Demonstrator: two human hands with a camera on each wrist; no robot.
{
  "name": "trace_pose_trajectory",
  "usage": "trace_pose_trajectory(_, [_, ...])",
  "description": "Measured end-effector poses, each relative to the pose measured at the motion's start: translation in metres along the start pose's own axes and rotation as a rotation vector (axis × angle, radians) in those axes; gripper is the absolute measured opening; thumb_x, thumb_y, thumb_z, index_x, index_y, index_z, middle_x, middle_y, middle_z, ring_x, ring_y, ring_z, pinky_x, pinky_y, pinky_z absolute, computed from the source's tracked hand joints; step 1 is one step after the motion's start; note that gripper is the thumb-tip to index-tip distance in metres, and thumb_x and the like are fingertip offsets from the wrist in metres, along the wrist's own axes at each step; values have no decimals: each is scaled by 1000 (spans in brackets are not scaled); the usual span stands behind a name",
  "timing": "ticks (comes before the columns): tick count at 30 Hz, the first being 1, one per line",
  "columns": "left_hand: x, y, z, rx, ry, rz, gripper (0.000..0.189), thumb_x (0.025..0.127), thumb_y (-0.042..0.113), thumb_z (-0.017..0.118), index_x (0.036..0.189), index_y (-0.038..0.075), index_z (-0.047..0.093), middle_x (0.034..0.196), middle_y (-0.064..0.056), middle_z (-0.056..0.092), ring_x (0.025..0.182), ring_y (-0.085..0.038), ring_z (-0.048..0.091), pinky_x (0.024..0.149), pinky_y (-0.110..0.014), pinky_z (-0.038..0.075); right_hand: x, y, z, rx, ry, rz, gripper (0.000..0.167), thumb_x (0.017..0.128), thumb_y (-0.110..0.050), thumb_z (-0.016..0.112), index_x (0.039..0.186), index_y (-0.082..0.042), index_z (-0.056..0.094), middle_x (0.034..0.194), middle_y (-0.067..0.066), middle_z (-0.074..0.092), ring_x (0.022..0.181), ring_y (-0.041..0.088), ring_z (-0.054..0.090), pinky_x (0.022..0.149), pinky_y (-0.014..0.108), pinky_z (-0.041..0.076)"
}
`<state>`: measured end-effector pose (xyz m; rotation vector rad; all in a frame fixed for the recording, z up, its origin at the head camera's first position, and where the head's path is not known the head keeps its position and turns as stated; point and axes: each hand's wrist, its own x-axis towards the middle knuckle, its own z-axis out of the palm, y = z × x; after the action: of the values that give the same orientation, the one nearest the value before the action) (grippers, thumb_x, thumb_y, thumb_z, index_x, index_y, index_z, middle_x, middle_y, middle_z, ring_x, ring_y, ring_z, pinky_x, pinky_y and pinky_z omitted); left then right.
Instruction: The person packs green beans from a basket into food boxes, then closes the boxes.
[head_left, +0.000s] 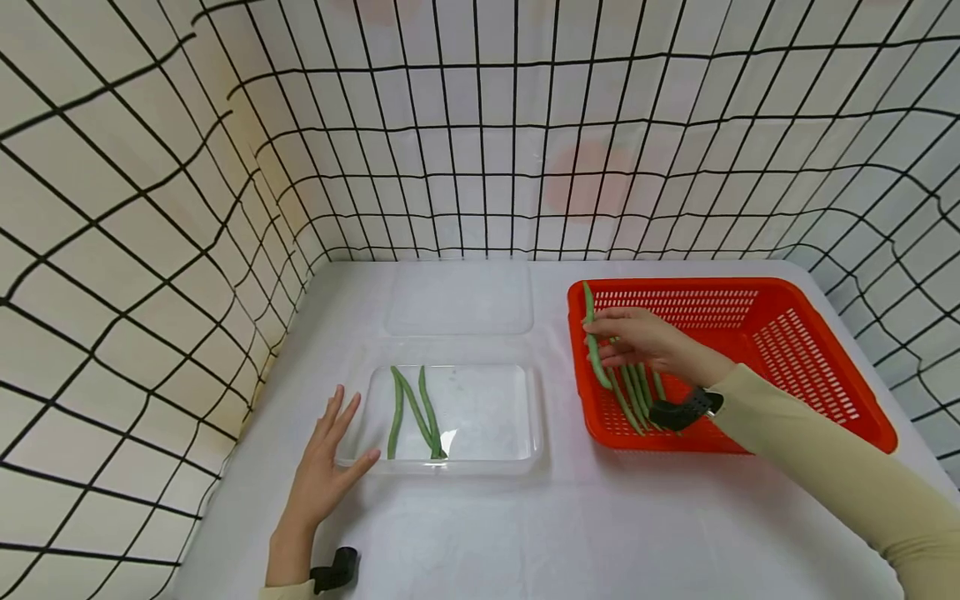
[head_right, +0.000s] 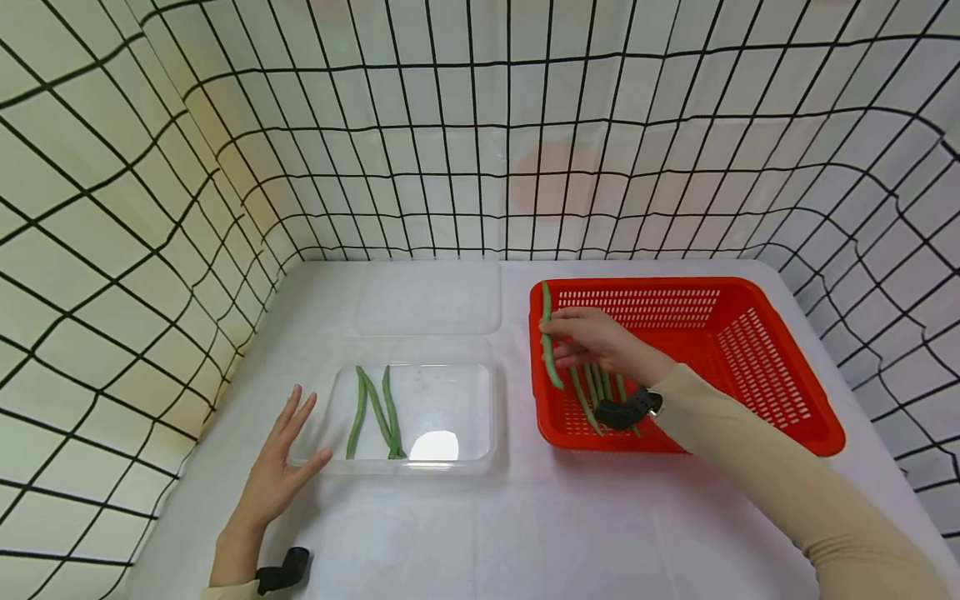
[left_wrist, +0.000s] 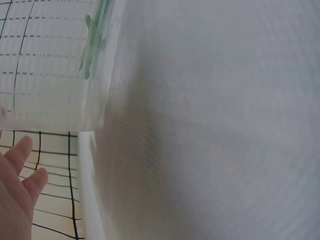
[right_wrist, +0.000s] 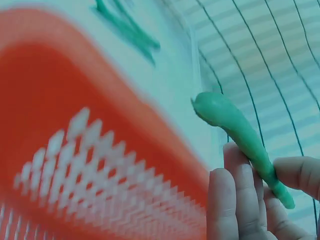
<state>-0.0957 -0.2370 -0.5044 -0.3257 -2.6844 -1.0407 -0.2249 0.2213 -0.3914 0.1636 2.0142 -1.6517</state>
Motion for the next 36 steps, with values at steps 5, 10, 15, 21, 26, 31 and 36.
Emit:
trace_pose_trajectory(5, [-1,-1,1,-6,-5,-11,86,77,25,79,149,27,32,157,3,14,140,-35,17,111,-53,13,14,-11,45,12,-73,-3,42,92,-20,63,124,4,50,91,8,65,71,20,68,75,41,55])
trace_pose_trajectory(10, [-2,-2,4,-26,-12,-15,85,77,26,79,149,24,34,157,2,14,139,-39,16,109,-58,14,22,-12,87,2,-138,30,33,92,-18,63,117,2,55,100,20,64,67,20,68,70,37,56])
trace_pose_trajectory(15, [-3,-3,5,-29,-6,-11,84,78,26,78,149,24,34,157,1,15,140,-38,16,110,-55,13,28,-5,123,-33,-193,26,27,92,-15,62,113,1,57,98,19,64,63,20,67,65,37,57])
trace_pose_trajectory(21, [-4,-2,7,-40,11,-10,85,77,23,79,149,24,34,157,0,16,140,-35,16,110,-56,13,34,5,155,-95,-240,28,26,93,-12,60,113,4,56,91,15,64,65,23,68,62,36,57])
trace_pose_trajectory(26, [-3,-1,8,-43,6,-16,84,77,24,79,149,22,35,157,0,16,141,-33,16,110,-57,13,36,9,166,-80,-282,33,28,95,-11,55,117,6,51,100,20,64,72,29,69,63,36,57])
trace_pose_trajectory(31, [-2,-1,6,-33,10,-6,85,76,23,80,149,22,34,157,1,16,140,-37,17,109,-57,14,35,9,161,-91,-319,28,30,97,-14,52,120,5,50,113,27,61,78,32,69,66,37,56])
trace_pose_trajectory(36, [0,-2,3,-24,17,-5,87,76,23,80,149,25,33,157,3,15,139,-39,17,109,-58,14,31,7,143,-80,-319,-13,36,97,-16,52,125,7,49,115,27,59,82,33,69,68,37,56])
